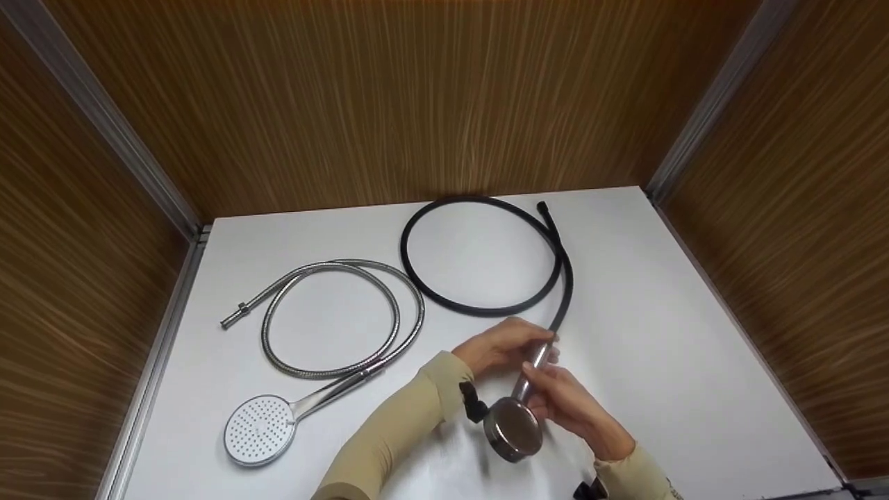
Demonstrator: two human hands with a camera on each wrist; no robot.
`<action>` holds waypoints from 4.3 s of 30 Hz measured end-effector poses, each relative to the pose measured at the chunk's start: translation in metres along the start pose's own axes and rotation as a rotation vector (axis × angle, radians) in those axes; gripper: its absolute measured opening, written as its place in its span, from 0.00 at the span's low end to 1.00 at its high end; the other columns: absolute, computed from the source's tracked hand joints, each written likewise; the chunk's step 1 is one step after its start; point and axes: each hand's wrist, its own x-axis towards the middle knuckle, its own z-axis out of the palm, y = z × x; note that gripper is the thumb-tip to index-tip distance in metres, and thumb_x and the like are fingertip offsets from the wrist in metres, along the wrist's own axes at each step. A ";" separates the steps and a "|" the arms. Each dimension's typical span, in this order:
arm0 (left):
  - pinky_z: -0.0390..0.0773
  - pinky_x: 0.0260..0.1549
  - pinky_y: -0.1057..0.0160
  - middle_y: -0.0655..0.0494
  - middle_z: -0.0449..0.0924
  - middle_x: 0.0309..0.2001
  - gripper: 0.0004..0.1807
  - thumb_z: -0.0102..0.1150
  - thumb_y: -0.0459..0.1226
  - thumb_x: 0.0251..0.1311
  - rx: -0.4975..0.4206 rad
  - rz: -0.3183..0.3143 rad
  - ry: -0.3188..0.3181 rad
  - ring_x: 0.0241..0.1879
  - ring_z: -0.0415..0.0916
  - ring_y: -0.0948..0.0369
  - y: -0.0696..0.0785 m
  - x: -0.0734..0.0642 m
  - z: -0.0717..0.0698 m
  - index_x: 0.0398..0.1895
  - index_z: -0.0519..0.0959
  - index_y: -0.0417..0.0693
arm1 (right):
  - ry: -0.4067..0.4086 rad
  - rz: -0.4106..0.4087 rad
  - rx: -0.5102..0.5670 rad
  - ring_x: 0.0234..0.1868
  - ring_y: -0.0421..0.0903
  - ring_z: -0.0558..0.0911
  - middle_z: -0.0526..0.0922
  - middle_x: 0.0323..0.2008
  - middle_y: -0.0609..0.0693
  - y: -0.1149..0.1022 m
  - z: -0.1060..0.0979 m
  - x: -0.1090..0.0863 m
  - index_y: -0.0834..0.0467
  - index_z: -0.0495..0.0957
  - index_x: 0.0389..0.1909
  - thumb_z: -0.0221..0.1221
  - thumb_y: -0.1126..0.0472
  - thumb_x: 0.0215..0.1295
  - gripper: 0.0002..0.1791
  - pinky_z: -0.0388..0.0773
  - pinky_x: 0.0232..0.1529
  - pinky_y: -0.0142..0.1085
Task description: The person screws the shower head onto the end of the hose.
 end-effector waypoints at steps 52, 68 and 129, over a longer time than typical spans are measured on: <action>0.84 0.45 0.60 0.49 0.87 0.36 0.23 0.59 0.42 0.72 0.010 -0.018 -0.032 0.38 0.85 0.56 0.002 -0.001 0.000 0.54 0.81 0.26 | 0.067 -0.023 0.035 0.20 0.32 0.82 0.82 0.23 0.42 -0.003 0.003 0.004 0.55 0.72 0.42 0.49 0.52 0.85 0.12 0.77 0.23 0.25; 0.82 0.45 0.61 0.52 0.89 0.33 0.14 0.67 0.41 0.68 0.146 0.028 -0.001 0.36 0.86 0.59 0.004 -0.004 -0.003 0.43 0.88 0.37 | 0.039 -0.032 0.023 0.20 0.32 0.82 0.82 0.23 0.42 -0.003 0.004 0.003 0.55 0.72 0.41 0.48 0.53 0.85 0.12 0.78 0.23 0.26; 0.72 0.29 0.66 0.55 0.75 0.21 0.19 0.69 0.51 0.66 0.639 0.136 0.090 0.25 0.70 0.60 0.005 -0.018 -0.011 0.26 0.88 0.46 | 0.065 0.054 -0.099 0.27 0.43 0.91 0.89 0.27 0.50 0.016 0.000 0.012 0.66 0.70 0.52 0.55 0.53 0.82 0.18 0.88 0.31 0.35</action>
